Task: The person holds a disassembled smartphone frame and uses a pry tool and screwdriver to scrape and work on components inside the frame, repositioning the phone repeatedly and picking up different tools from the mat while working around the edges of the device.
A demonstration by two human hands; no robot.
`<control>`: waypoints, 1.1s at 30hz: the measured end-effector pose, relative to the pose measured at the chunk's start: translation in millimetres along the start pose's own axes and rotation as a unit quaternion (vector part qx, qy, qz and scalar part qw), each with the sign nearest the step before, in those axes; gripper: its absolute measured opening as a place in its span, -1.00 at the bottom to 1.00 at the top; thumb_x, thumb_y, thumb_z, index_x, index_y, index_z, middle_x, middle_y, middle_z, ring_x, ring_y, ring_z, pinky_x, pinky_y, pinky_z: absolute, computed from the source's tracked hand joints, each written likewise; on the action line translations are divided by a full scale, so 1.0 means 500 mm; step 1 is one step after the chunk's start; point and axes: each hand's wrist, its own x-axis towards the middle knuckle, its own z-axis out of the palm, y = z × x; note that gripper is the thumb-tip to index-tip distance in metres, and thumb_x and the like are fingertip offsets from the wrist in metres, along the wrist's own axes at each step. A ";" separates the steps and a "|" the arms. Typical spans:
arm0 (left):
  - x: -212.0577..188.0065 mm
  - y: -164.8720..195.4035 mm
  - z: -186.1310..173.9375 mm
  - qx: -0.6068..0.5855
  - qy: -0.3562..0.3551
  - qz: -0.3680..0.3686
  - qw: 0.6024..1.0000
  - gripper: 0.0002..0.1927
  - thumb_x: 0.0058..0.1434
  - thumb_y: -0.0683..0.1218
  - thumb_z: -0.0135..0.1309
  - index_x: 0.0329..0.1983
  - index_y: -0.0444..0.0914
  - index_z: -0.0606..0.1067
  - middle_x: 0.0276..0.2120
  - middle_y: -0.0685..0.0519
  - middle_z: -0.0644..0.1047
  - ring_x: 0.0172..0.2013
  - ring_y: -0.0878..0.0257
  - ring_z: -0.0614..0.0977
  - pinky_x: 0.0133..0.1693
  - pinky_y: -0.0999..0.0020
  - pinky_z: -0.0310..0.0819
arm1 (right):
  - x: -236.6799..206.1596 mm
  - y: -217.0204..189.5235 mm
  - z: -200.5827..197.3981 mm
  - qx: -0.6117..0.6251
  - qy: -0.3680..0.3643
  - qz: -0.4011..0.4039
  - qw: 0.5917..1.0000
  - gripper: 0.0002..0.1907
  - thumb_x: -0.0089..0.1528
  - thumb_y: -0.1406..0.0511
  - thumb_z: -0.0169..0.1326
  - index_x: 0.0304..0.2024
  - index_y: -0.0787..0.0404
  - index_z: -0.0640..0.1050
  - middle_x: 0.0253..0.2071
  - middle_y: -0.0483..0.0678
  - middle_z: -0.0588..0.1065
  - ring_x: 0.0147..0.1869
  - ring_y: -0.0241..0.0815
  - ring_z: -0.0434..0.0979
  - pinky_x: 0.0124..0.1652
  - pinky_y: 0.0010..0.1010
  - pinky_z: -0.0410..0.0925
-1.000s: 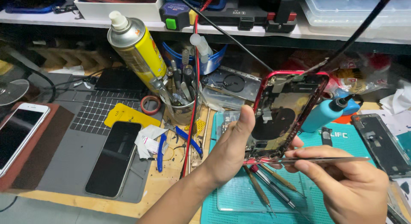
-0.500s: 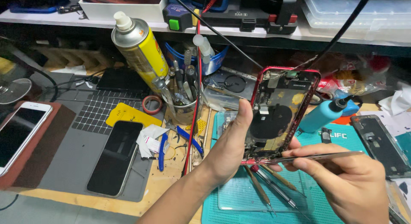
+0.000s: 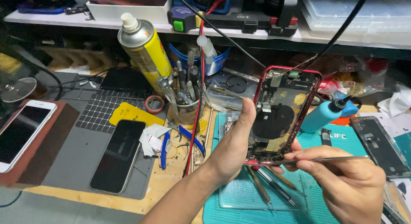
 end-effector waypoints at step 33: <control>0.006 -0.005 0.000 -0.041 0.036 0.023 0.998 -0.08 0.46 0.48 -0.60 0.20 -0.36 0.43 -0.13 -0.13 0.60 -0.18 0.17 0.68 -0.16 0.24 0.65 | -0.018 0.006 -0.009 -0.022 0.064 0.045 0.997 -0.78 0.14 0.60 0.12 -0.14 0.58 0.55 -0.19 0.28 0.63 -0.16 0.04 0.71 -0.09 -0.23 0.59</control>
